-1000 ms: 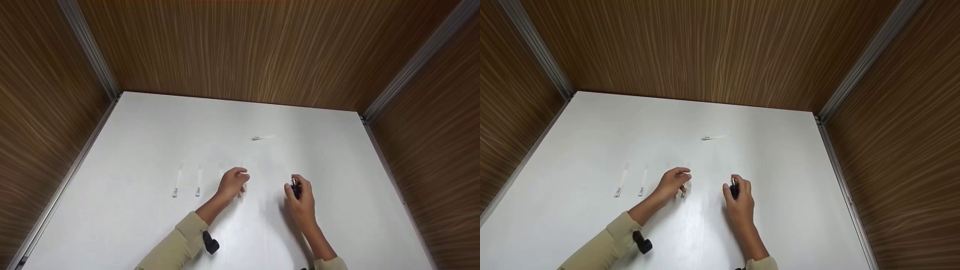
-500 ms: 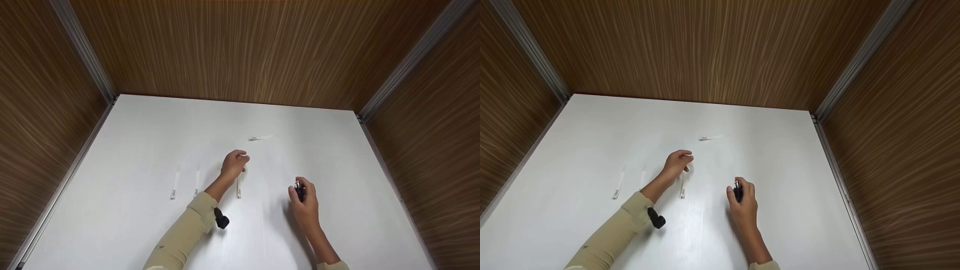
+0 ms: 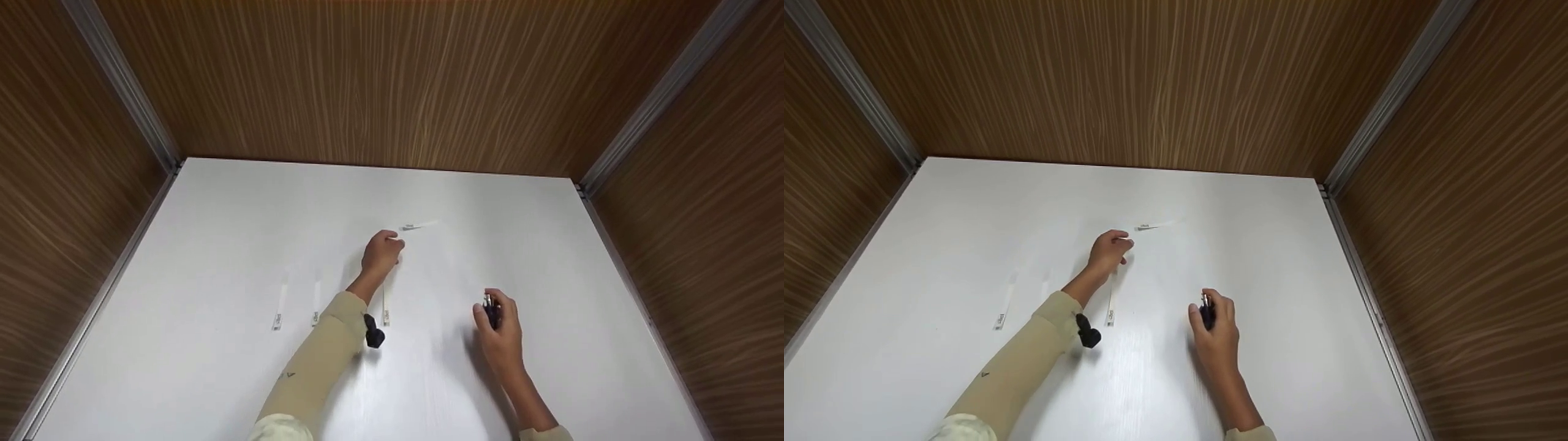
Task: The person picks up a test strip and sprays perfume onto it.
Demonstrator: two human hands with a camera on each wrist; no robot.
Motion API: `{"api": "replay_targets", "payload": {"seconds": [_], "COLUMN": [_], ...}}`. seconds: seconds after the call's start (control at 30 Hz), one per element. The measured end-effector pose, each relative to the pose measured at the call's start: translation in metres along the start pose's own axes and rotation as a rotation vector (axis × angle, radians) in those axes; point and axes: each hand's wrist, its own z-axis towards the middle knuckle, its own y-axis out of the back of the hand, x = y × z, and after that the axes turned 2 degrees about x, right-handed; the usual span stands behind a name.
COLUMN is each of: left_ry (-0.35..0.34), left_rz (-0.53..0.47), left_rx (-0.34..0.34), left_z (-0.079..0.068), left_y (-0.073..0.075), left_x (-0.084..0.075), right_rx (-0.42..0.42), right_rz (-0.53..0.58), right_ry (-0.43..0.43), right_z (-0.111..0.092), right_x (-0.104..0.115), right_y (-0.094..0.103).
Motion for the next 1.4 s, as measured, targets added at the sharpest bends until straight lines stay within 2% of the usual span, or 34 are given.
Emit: {"api": "replay_targets", "payload": {"seconds": [0.23,0.5,0.73,0.8,0.93,1.1,1.27,1.4], "left_ry": [0.023,0.000,-0.029,-0.037,-0.039,-0.061,-0.068,-0.079], "left_rz": [0.061,0.136,0.132,0.117,0.071,0.033,0.055,0.127], "left_rx": [-0.041,-0.035,-0.046,-0.043,-0.030,0.013,0.029,0.026], "left_z": [0.017,0.037,0.050,0.052,0.055,0.056,0.057,0.058], "left_y": [0.003,0.000,-0.009,-0.010,-0.011,-0.010,-0.009,-0.009], "left_x": [0.000,-0.001,0.004,0.005,0.006,0.005,0.005,0.004], "right_rx": [0.009,0.010,0.016,0.014,0.016,0.023,0.036,0.037], "right_rz": [-0.003,0.014,0.016,0.013,0.009,-0.008,-0.028,-0.037], "right_ry": [0.018,0.015,-0.040,-0.035,-0.015,0.034,0.032,0.024], "right_z": [-0.003,0.000,-0.004,-0.004,-0.001,-0.001,0.000,-0.001], "right_x": [0.001,0.004,0.034,0.033,0.013,0.012,0.015,0.016], "right_y": [-0.001,-0.003,-0.001,0.000,-0.001,0.002,0.006,0.007]}}
